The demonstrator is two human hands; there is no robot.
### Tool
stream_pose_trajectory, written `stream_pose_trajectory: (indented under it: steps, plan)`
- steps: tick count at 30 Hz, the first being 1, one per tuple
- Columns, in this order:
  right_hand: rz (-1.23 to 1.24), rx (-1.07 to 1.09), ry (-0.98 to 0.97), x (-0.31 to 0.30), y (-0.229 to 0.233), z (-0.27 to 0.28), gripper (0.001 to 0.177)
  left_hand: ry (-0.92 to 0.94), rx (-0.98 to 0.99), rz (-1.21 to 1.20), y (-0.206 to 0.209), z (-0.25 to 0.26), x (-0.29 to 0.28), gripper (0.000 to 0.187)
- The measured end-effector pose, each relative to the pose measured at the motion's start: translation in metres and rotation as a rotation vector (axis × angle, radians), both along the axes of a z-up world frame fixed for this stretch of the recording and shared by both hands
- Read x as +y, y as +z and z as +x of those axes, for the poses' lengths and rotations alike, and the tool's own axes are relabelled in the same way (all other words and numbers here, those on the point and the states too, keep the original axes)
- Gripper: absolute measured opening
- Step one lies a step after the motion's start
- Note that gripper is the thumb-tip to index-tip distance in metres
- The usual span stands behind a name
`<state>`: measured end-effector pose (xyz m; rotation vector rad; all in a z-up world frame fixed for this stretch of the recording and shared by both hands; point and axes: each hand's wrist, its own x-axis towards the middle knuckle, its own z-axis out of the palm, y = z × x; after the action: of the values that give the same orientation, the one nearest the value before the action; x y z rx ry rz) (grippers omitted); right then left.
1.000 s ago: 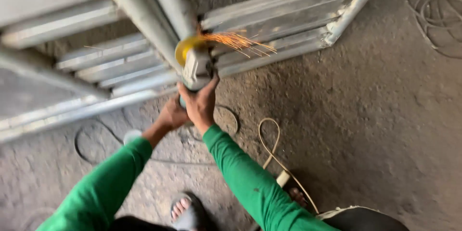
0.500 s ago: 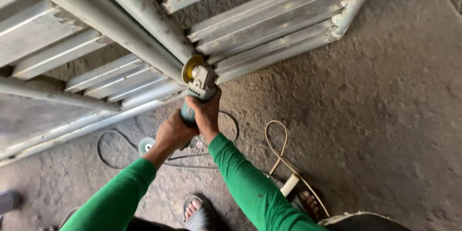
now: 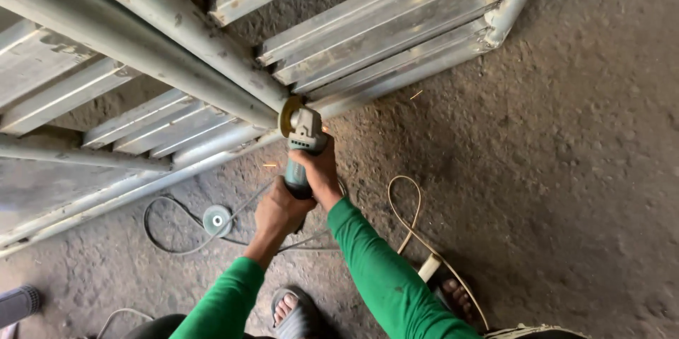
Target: Using an angle grinder to smooth welds and edges on a large metal gate.
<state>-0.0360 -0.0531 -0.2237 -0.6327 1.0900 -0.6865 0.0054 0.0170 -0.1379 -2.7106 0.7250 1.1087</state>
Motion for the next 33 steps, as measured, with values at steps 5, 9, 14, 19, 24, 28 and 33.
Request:
stream_pose_trajectory:
  steps: [5, 9, 14, 19, 24, 28, 33]
  plan:
    - [-0.07, -0.024, 0.131, -0.004, -0.018, -0.026, 0.084, 0.09, 0.122, -0.113, -0.032, -0.021, 0.013, 0.07]
    - [-0.135, -0.03, 0.141, -0.008, -0.017, -0.026, 0.082, 0.103, 0.132, -0.198, -0.03, -0.023, 0.012, 0.07]
    - [-0.177, -0.081, 0.177, -0.033, -0.045, -0.022, 0.083, 0.069, 0.163, -0.27, -0.045, -0.014, -0.003, 0.077]
    - [-0.227, -0.071, 0.239, -0.044, -0.018, -0.03, 0.083, 0.124, 0.174, -0.287, -0.041, -0.023, -0.012, 0.083]
    - [-0.265, -0.067, 0.222, -0.042, -0.03, -0.028, 0.085, 0.16, 0.178, -0.303, -0.047, -0.025, -0.011, 0.082]
    - [-0.265, -0.07, 0.182, -0.041, -0.026, -0.033, 0.08, 0.14, 0.188, -0.327, -0.051, -0.023, -0.012, 0.081]
    - [-0.302, -0.074, 0.174, -0.042, -0.03, -0.037, 0.076, 0.1, 0.174, -0.337, -0.057, -0.027, -0.009, 0.084]
